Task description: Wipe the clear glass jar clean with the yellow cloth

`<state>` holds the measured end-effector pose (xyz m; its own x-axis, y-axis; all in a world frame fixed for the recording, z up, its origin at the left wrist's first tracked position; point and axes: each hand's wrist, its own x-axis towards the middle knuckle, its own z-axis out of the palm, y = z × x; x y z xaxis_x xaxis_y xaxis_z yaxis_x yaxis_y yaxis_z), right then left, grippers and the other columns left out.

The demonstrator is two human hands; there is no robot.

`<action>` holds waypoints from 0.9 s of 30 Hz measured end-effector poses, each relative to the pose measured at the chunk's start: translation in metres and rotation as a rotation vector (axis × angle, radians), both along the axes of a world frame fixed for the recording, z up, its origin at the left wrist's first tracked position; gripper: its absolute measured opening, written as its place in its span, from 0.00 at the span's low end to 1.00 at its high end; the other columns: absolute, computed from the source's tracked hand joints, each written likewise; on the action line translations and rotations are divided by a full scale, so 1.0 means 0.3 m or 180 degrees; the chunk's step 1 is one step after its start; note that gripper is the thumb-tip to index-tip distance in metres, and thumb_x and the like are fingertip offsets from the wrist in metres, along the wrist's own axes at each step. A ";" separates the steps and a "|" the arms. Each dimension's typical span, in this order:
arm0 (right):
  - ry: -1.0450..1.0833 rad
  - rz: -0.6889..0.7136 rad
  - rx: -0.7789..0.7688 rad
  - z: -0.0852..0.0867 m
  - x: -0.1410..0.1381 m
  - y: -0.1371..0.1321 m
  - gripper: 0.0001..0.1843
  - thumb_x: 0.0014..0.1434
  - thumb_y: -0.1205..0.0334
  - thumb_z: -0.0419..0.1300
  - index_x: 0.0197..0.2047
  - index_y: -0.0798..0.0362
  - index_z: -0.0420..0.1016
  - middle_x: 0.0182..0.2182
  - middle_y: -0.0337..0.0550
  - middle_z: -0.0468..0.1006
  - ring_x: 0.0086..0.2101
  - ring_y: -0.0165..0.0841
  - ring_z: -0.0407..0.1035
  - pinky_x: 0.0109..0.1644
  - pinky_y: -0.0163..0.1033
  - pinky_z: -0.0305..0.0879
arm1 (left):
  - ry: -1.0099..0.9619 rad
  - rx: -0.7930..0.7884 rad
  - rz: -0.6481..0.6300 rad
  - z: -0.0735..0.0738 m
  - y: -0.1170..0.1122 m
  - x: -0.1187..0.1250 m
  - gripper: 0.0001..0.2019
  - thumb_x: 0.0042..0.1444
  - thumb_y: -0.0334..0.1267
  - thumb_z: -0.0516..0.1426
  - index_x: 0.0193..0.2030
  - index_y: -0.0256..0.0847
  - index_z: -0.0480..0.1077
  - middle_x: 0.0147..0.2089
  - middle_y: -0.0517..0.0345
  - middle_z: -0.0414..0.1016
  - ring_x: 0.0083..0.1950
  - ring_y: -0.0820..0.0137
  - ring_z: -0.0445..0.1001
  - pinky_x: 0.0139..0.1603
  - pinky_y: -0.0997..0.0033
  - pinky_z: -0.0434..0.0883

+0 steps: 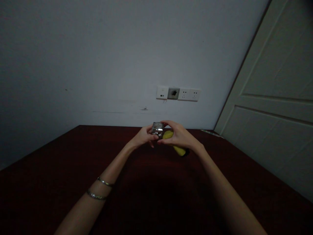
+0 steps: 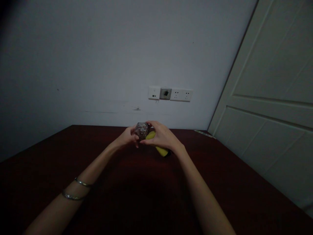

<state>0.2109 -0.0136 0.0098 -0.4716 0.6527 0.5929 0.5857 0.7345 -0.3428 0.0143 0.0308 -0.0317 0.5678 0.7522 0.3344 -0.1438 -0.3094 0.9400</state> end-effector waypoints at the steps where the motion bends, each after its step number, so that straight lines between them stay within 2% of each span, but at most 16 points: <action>1: 0.0057 0.0013 -0.0088 -0.002 0.002 0.002 0.37 0.43 0.49 0.69 0.55 0.53 0.67 0.49 0.50 0.75 0.47 0.41 0.70 0.53 0.48 0.64 | 0.0068 -0.0006 -0.0101 -0.007 0.008 -0.004 0.44 0.34 0.45 0.69 0.60 0.35 0.61 0.47 0.43 0.74 0.33 0.66 0.75 0.21 0.74 0.73; 3: 0.0252 0.0044 -0.0376 -0.007 0.007 0.009 0.36 0.43 0.50 0.69 0.54 0.53 0.69 0.45 0.48 0.77 0.44 0.39 0.71 0.50 0.46 0.65 | 0.0112 0.0023 -0.0160 -0.017 0.020 -0.009 0.51 0.32 0.41 0.70 0.65 0.38 0.53 0.52 0.39 0.72 0.40 0.60 0.76 0.23 0.72 0.74; 6: 0.0618 0.0003 -0.1019 -0.016 0.014 0.021 0.32 0.44 0.49 0.68 0.50 0.55 0.72 0.40 0.46 0.78 0.38 0.36 0.72 0.43 0.41 0.68 | 0.0023 0.0331 0.0105 -0.020 0.025 -0.012 0.60 0.29 0.36 0.71 0.69 0.44 0.43 0.63 0.35 0.61 0.53 0.53 0.72 0.38 0.64 0.76; 8: 0.0811 0.0020 -0.1440 -0.017 0.016 0.025 0.30 0.45 0.48 0.68 0.49 0.56 0.73 0.38 0.46 0.78 0.34 0.34 0.72 0.37 0.38 0.67 | 0.0031 0.0587 0.0403 -0.017 0.022 -0.013 0.62 0.28 0.35 0.72 0.69 0.47 0.43 0.68 0.34 0.50 0.59 0.50 0.67 0.48 0.56 0.73; 10: 0.0962 0.0147 -0.1772 -0.013 0.015 0.025 0.29 0.46 0.49 0.67 0.48 0.57 0.74 0.37 0.46 0.78 0.31 0.32 0.71 0.34 0.35 0.66 | 0.0159 0.0739 0.0550 -0.011 0.015 -0.013 0.63 0.27 0.36 0.72 0.69 0.50 0.42 0.70 0.35 0.43 0.61 0.47 0.64 0.52 0.50 0.70; 11: 0.1016 0.0207 -0.1880 -0.010 0.012 0.023 0.28 0.47 0.49 0.66 0.48 0.57 0.74 0.36 0.45 0.79 0.31 0.31 0.71 0.33 0.35 0.65 | 0.0240 0.0805 0.0545 -0.008 0.011 -0.012 0.63 0.27 0.36 0.72 0.69 0.49 0.42 0.70 0.35 0.44 0.61 0.47 0.64 0.54 0.47 0.68; 13: 0.1079 0.0266 -0.1999 -0.005 0.004 0.020 0.26 0.47 0.50 0.66 0.46 0.58 0.75 0.36 0.45 0.79 0.30 0.30 0.70 0.33 0.34 0.65 | 0.0408 0.1027 0.0482 0.001 -0.001 -0.007 0.61 0.27 0.37 0.72 0.69 0.46 0.44 0.67 0.36 0.54 0.61 0.48 0.65 0.57 0.46 0.65; 15: 0.1099 0.0256 -0.2040 -0.002 -0.005 0.017 0.25 0.46 0.50 0.67 0.44 0.58 0.76 0.36 0.46 0.79 0.30 0.30 0.70 0.34 0.34 0.65 | 0.0551 0.1313 0.0540 0.010 -0.010 -0.001 0.57 0.29 0.39 0.72 0.67 0.42 0.49 0.61 0.39 0.64 0.60 0.51 0.66 0.60 0.46 0.62; 17: 0.1131 0.0228 -0.2065 -0.001 -0.012 0.016 0.25 0.46 0.50 0.67 0.43 0.58 0.76 0.37 0.46 0.78 0.31 0.30 0.70 0.34 0.35 0.65 | 0.0679 0.1529 0.0656 0.016 -0.016 0.003 0.52 0.31 0.41 0.71 0.65 0.40 0.54 0.56 0.42 0.70 0.57 0.53 0.69 0.60 0.49 0.63; 20: 0.1113 0.0299 -0.2125 -0.002 -0.012 0.017 0.26 0.46 0.49 0.67 0.45 0.58 0.74 0.38 0.46 0.78 0.32 0.31 0.71 0.36 0.36 0.66 | 0.0724 0.1695 0.0773 0.016 -0.016 0.003 0.46 0.32 0.44 0.71 0.60 0.39 0.60 0.53 0.45 0.72 0.54 0.56 0.72 0.57 0.54 0.66; 23: 0.1039 0.0222 -0.2299 -0.003 0.002 0.021 0.32 0.46 0.48 0.67 0.50 0.56 0.69 0.39 0.47 0.77 0.32 0.31 0.71 0.36 0.37 0.68 | 0.0669 0.1714 0.0961 0.006 -0.013 0.000 0.44 0.32 0.45 0.71 0.58 0.37 0.61 0.51 0.46 0.73 0.52 0.58 0.73 0.56 0.56 0.67; 25: 0.1119 -0.0082 -0.2350 -0.001 0.017 0.026 0.34 0.46 0.47 0.67 0.53 0.54 0.65 0.37 0.46 0.76 0.29 0.30 0.70 0.32 0.37 0.67 | 0.0618 0.1616 0.1122 -0.002 -0.012 -0.002 0.45 0.31 0.45 0.71 0.58 0.37 0.60 0.50 0.46 0.74 0.51 0.58 0.73 0.55 0.57 0.68; 27: 0.1388 -0.0520 -0.2058 0.005 0.029 0.033 0.32 0.46 0.45 0.66 0.49 0.53 0.64 0.33 0.42 0.75 0.27 0.30 0.69 0.29 0.36 0.66 | 0.0577 0.1534 0.1258 -0.009 -0.012 -0.004 0.47 0.31 0.45 0.71 0.59 0.37 0.59 0.51 0.46 0.73 0.51 0.58 0.73 0.54 0.57 0.69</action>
<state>0.2195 -0.0038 0.0113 -0.1529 0.9713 0.1821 0.3838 0.2281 -0.8948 0.0132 0.0273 -0.0344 0.3579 0.7056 0.6115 0.2154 -0.6996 0.6812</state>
